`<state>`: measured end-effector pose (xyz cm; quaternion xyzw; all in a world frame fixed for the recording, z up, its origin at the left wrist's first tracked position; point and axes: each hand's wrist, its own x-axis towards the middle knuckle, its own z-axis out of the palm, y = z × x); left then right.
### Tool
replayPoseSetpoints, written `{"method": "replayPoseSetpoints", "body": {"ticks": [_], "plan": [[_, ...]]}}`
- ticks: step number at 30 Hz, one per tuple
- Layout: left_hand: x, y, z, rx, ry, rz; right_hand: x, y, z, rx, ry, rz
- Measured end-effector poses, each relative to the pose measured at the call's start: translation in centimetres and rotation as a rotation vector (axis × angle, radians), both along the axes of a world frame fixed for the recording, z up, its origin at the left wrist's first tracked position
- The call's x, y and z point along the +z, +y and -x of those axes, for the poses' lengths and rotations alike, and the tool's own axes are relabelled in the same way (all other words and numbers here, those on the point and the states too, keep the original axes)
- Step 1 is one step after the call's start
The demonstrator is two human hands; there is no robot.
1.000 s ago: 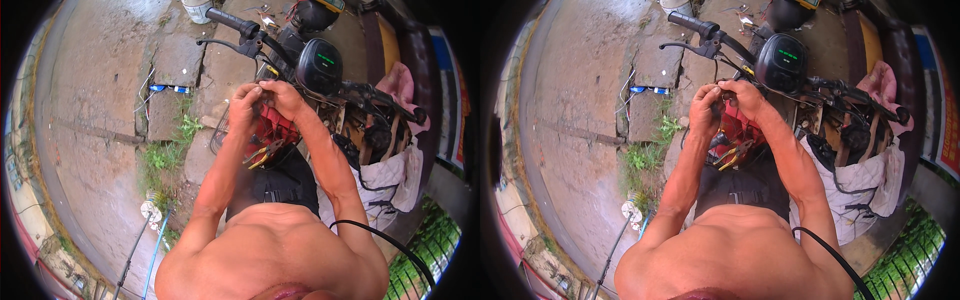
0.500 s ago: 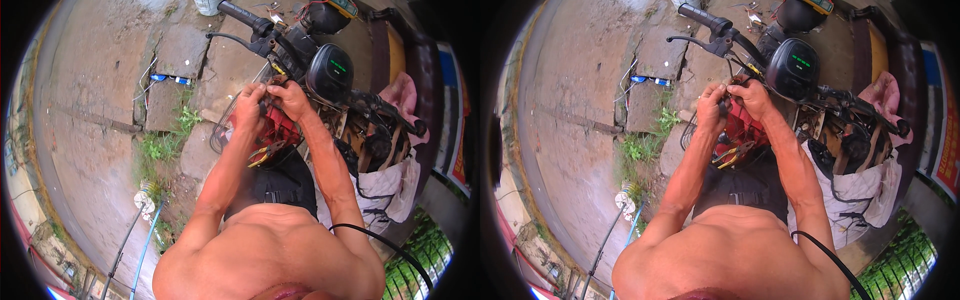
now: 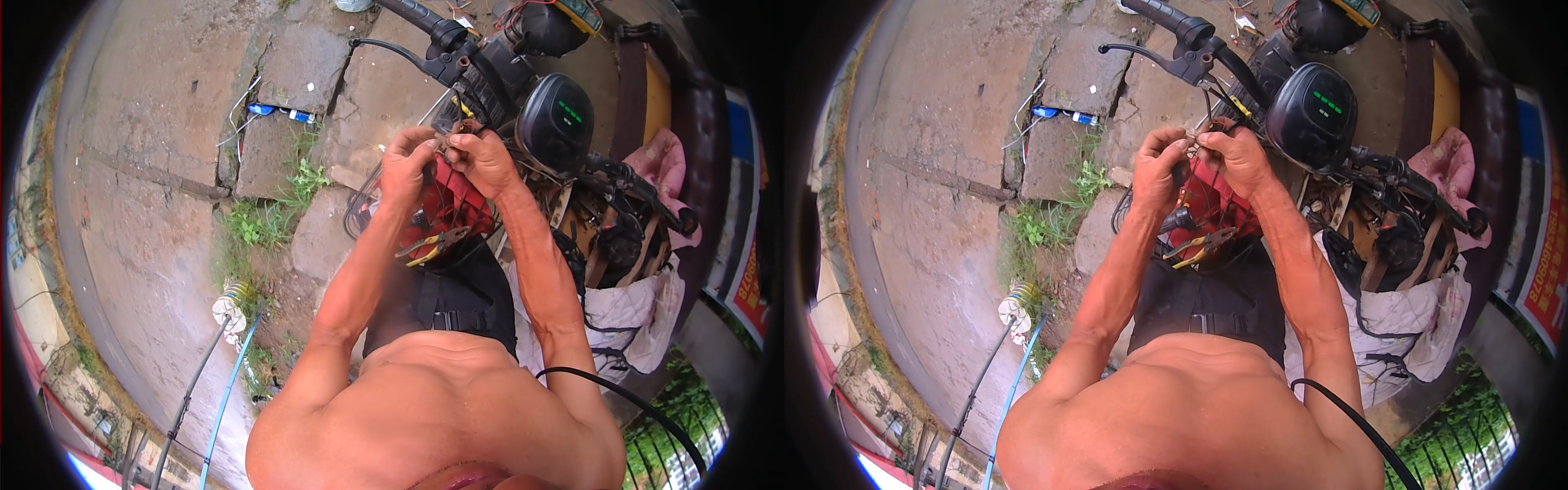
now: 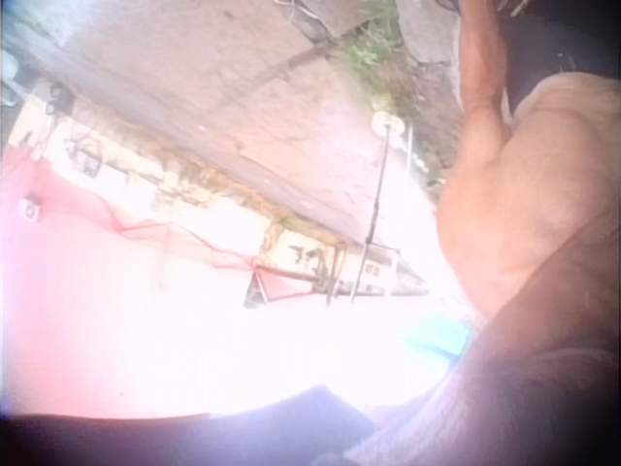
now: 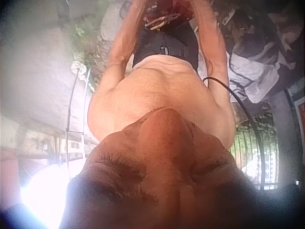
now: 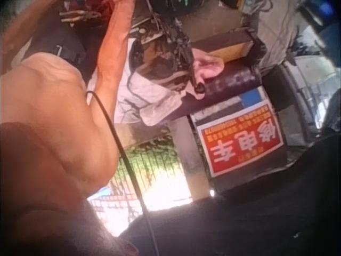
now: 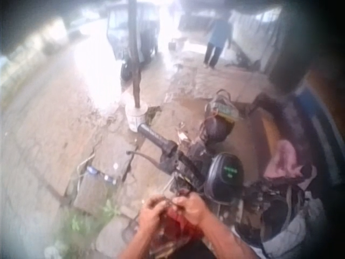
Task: The person repairs electrical wiring on a motorcycle by stripping wires with pliers, twisting wire ends together, and wrapping the connections with electrical tape.
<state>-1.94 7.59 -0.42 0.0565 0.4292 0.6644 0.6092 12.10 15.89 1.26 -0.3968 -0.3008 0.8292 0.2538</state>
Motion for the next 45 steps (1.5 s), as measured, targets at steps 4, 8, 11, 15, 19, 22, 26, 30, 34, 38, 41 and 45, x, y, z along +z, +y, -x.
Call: {"method": "replayPoseSetpoints", "body": {"ticks": [4, 8, 11, 15, 19, 22, 26, 30, 34, 38, 41, 45], "plan": [[0.2, -0.1, 0.4, 0.001, 0.405, -0.065, 0.3, 0.1, 0.1, -0.007, -0.01, 0.024], [1.7, 0.8, 1.3, -0.185, 0.634, -0.068, 0.3, 0.3, 0.0, -0.002, -0.008, 0.027], [1.3, 1.1, 1.7, -0.215, 0.492, -0.138, -0.1, 0.4, -0.2, 0.02, -0.029, 0.028], [1.1, 1.3, 1.5, -0.227, 0.434, -0.09, -0.8, 0.5, -0.4, 0.034, -0.025, -0.008], [-0.2, 1.1, 0.7, -0.146, 0.141, -0.031, -0.3, 0.4, -0.5, 0.008, 0.056, 0.059], [0.1, 1.0, 0.2, -0.111, 0.081, -0.049, -0.1, 0.5, -0.7, 0.023, 0.096, 0.078], [0.2, 1.0, 0.0, -0.097, 0.028, -0.146, 0.2, 0.7, -0.8, 0.02, 0.115, 0.091], [-0.6, 0.7, 0.2, -0.098, 0.022, -0.139, 0.5, 0.8, -0.8, 0.031, 0.079, 0.098], [-1.0, 0.5, 0.2, -0.098, 0.001, -0.075, 0.5, 0.8, -0.8, 0.042, 0.054, 0.089], [-0.9, 0.3, 0.2, -0.088, 0.044, -0.074, 0.4, 0.8, -0.8, 0.059, 0.01, 0.069], [-1.1, 0.1, 0.2, -0.086, 0.079, -0.073, 0.6, 0.8, -0.7, 0.072, -0.041, 0.067], [-1.1, 0.3, -0.2, -0.081, 0.124, -0.052, 0.8, 1.0, -1.0, 0.089, -0.051, 0.061]]}}
